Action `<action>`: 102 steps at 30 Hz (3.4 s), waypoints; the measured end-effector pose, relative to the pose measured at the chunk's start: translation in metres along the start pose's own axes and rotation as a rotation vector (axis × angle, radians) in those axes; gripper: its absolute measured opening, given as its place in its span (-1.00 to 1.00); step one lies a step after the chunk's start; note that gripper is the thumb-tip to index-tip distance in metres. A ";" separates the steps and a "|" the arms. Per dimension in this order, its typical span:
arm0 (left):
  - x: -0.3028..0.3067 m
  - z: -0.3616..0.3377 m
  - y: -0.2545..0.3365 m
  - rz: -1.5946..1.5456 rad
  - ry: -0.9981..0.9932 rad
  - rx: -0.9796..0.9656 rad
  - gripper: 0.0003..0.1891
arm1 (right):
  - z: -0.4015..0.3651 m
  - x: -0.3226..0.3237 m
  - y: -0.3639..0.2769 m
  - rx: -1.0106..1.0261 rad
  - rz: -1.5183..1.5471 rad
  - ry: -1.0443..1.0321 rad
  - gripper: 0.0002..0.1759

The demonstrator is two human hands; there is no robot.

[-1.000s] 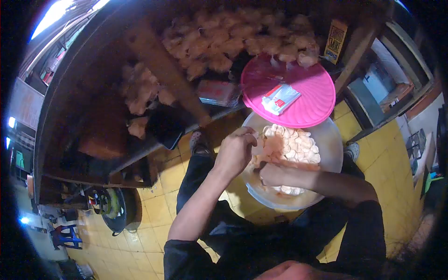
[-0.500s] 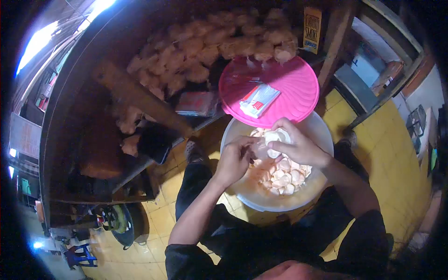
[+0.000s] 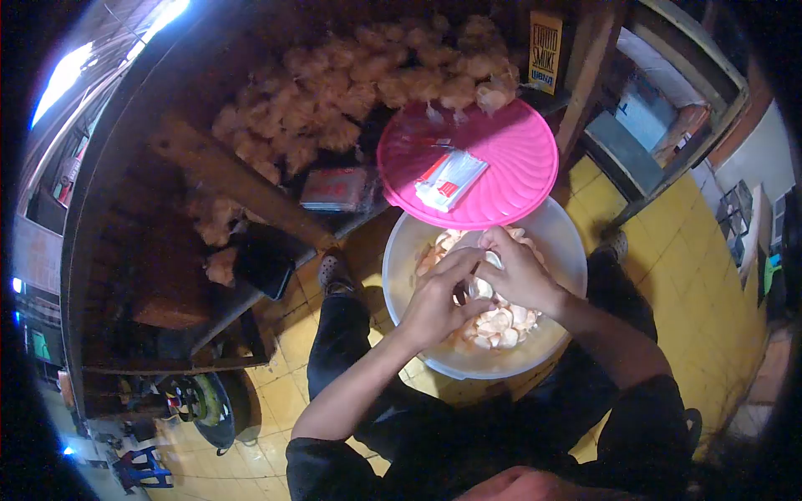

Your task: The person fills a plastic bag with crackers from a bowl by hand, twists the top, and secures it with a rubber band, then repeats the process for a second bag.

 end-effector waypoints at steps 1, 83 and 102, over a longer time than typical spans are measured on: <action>0.005 0.002 0.004 0.114 0.040 -0.111 -0.35 | 0.003 -0.005 0.003 0.047 0.038 -0.034 -0.64; 0.019 -0.006 -0.050 -0.340 0.206 0.390 -0.55 | 0.000 -0.002 -0.034 0.204 -0.140 0.106 -0.80; 0.047 -0.004 -0.035 0.291 0.197 0.161 -0.77 | -0.070 -0.114 0.034 0.188 -0.449 -0.697 -0.85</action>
Point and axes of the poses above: each hand's wrist, its own z-axis towards the middle knuckle, its own x-axis out of the back of the hand, y = z × x, the point moved 9 cm from there along z, towards the middle knuckle, and after that the axes turned 7 degrees about -x, right-handed, at the moved point
